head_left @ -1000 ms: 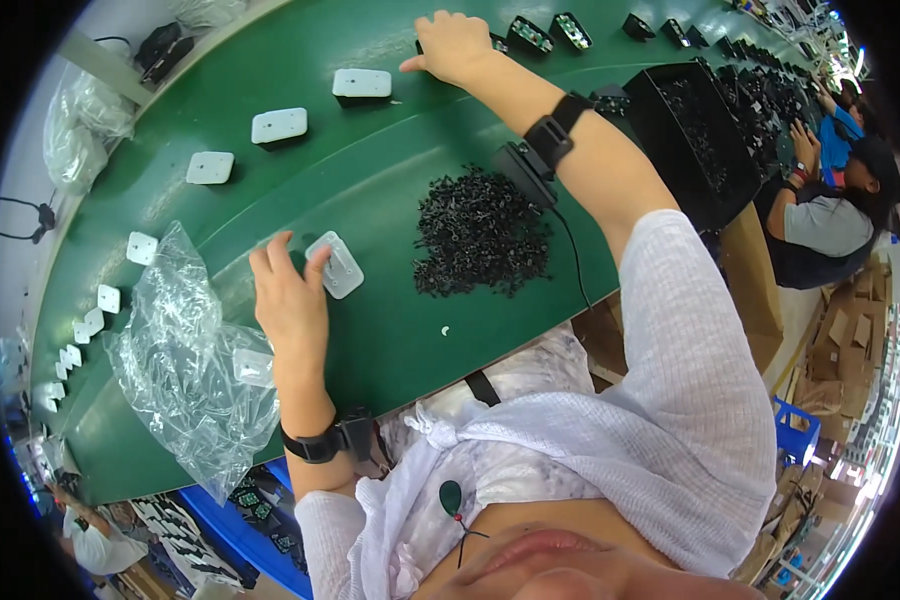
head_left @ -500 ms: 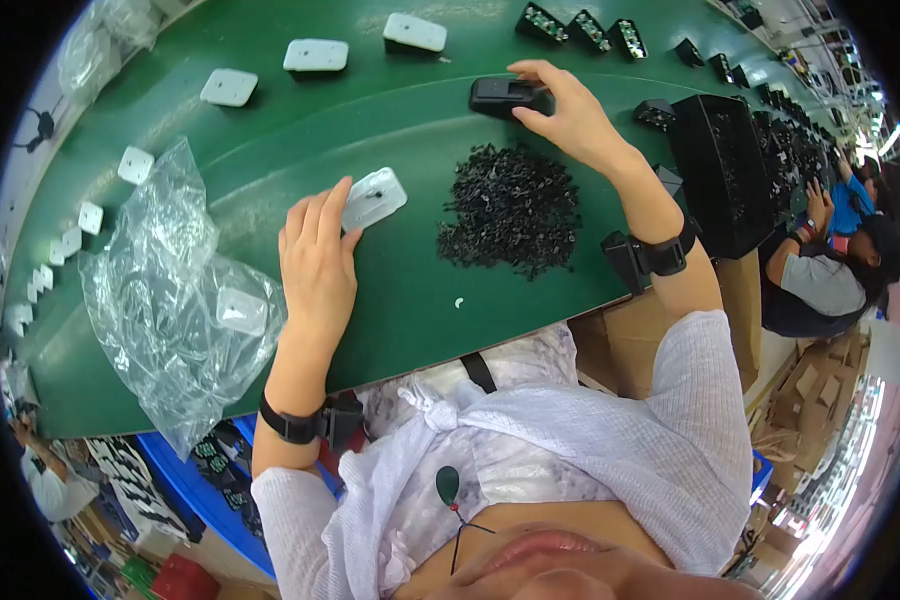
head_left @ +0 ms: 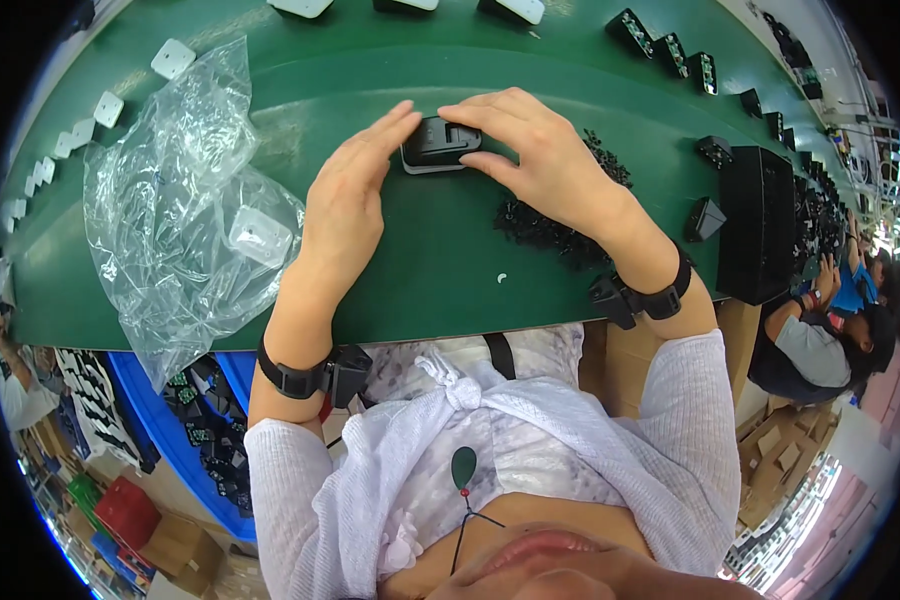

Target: The person picks up a white plastic piece, inserts a small black component into it by hand, and presses the assembly into a black housing. They repeat this process for several units, occasionally reaching into a plastic bag for more white pieces.

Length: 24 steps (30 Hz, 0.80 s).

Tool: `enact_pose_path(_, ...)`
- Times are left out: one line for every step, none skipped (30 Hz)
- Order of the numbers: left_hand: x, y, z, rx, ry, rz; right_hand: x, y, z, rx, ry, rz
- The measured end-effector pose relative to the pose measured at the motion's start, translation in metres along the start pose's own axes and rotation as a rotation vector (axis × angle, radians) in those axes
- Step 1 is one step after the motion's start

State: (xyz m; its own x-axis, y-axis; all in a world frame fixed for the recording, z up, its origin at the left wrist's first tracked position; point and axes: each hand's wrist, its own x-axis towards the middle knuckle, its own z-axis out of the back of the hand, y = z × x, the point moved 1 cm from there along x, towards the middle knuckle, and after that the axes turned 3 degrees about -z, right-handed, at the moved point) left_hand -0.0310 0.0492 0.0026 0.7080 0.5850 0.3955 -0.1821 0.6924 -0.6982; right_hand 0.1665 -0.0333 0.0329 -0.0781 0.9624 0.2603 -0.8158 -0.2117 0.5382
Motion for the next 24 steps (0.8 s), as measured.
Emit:
enact_pose_path(0.000,0.003,0.000,0.001,-0.005,0.009,0.002,-0.001,-0.004,-0.021,0.005,0.005)
enact_pose_path(0.000,0.005,-0.001,0.019,0.031,-0.015,0.002,-0.002,-0.006,-0.017,0.013,0.008)
enact_pose_path(-0.001,0.006,-0.001,0.037,0.067,-0.040,0.001,-0.003,-0.008,-0.020,0.037,-0.002)
enact_pose_path(-0.003,0.008,-0.001,0.038,0.066,-0.028,0.001,-0.004,-0.011,-0.020,0.061,-0.011)
enact_pose_path(-0.005,0.008,-0.001,0.074,0.079,-0.034,0.001,-0.003,-0.012,-0.012,0.070,-0.010)
enact_pose_path(-0.007,0.009,0.000,0.109,0.095,-0.039,0.002,-0.002,-0.012,-0.027,0.072,-0.009)
enact_pose_path(-0.007,0.009,-0.001,0.103,0.101,-0.029,0.001,-0.002,-0.012,-0.045,0.074,-0.015)
enact_pose_path(-0.007,0.008,-0.002,0.146,0.109,-0.039,0.001,-0.001,-0.013,-0.037,0.083,-0.022)
enact_pose_path(-0.007,0.008,-0.002,0.188,0.119,-0.050,0.001,-0.001,-0.014,-0.059,0.067,-0.021)
enact_pose_path(-0.008,0.006,-0.003,0.179,0.130,-0.037,-0.001,0.000,-0.014,-0.079,0.053,-0.023)
enact_pose_path(-0.008,0.005,-0.003,0.254,0.138,-0.067,-0.001,-0.002,-0.015,-0.069,0.065,-0.035)
enact_pose_path(-0.008,0.003,-0.004,0.329,0.145,-0.099,-0.001,-0.004,-0.015,-0.080,0.038,-0.013)
enact_pose_path(-0.007,0.001,-0.003,0.320,0.155,-0.089,-0.001,-0.005,-0.014,-0.092,0.010,0.009)
enact_pose_path(-0.006,0.000,-0.003,0.348,0.157,-0.102,0.000,-0.005,-0.014,-0.080,-0.004,0.015)
enact_pose_path(-0.007,-0.003,-0.003,0.377,0.155,-0.116,-0.001,-0.005,-0.015,-0.077,0.003,0.009)
enact_pose_path(-0.006,-0.004,-0.006,0.373,0.153,-0.119,-0.001,-0.008,-0.014,-0.057,0.005,0.000)
enact_pose_path(-0.006,-0.006,-0.009,0.415,0.148,-0.123,0.001,-0.011,-0.013,-0.040,0.005,-0.006)
enact_pose_path(-0.006,-0.008,-0.013,0.460,0.140,-0.129,0.003,-0.014,-0.011,-0.049,0.001,-0.001)
enact_pose_path(-0.006,-0.009,-0.017,0.469,0.127,-0.136,0.007,-0.017,-0.008,-0.008,0.041,-0.031)
enact_pose_path(-0.004,-0.008,-0.021,0.507,0.078,-0.126,0.010,-0.018,-0.005,0.033,0.079,-0.058)
enact_pose_path(-0.002,-0.008,-0.023,0.547,0.028,-0.116,0.011,-0.015,-0.004,0.023,0.068,-0.040)
enact_pose_path(0.000,-0.004,-0.021,0.557,0.010,-0.129,0.012,-0.015,-0.005,0.170,0.059,-0.173)
enact_pose_path(0.003,0.000,-0.017,0.441,-0.003,-0.114,0.015,-0.015,-0.004,0.319,0.050,-0.303)
enact_pose_path(0.006,0.001,-0.013,0.325,-0.015,-0.100,0.016,-0.011,0.002,0.539,0.084,-0.399)
